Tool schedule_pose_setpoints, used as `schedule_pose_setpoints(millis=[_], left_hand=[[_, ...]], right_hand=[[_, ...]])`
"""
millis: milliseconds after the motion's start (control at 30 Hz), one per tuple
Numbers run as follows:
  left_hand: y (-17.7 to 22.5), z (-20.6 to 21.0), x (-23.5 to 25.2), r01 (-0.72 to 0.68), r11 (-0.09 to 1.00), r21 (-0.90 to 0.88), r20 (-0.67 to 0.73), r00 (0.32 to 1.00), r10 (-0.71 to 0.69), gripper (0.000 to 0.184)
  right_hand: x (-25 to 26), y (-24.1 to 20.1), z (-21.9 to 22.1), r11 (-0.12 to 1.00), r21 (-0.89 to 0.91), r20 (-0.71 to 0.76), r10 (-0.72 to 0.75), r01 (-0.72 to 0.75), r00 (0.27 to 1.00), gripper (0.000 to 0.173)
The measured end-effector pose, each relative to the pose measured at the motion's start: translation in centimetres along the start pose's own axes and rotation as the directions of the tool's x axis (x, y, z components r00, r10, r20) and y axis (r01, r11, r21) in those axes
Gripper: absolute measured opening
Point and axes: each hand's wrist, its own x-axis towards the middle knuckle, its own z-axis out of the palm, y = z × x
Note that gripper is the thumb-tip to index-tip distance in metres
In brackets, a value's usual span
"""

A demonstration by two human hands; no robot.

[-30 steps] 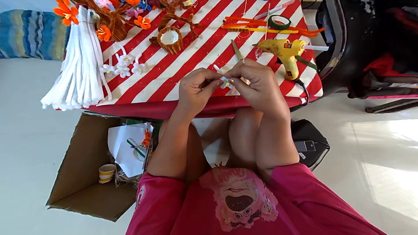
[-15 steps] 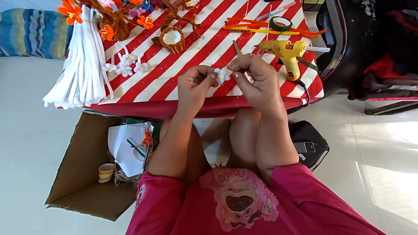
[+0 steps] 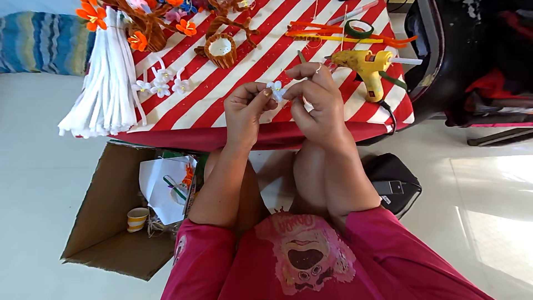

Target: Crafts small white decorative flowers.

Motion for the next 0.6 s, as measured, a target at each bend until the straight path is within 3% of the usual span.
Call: schedule_pose_setpoints(millis=[367, 600], left_hand=[[-0.14, 0.35, 0.02, -0.006, 0.999, -0.033, -0.010, 1.000, 0.006, 0.013], [-0.80, 0.67, -0.18, -0.207, 0.972, 0.110, 0.039, 0.978, 0.204, 0.013]], right_hand=[[-0.10, 0.05, 0.29, 0.998, -0.059, -0.002, -0.025, 0.024, 1.000, 0.021], [-0.03, 0.38, 0.58, 0.998, -0.065, -0.093, -0.015, 0.009, 0.996, 0.008]])
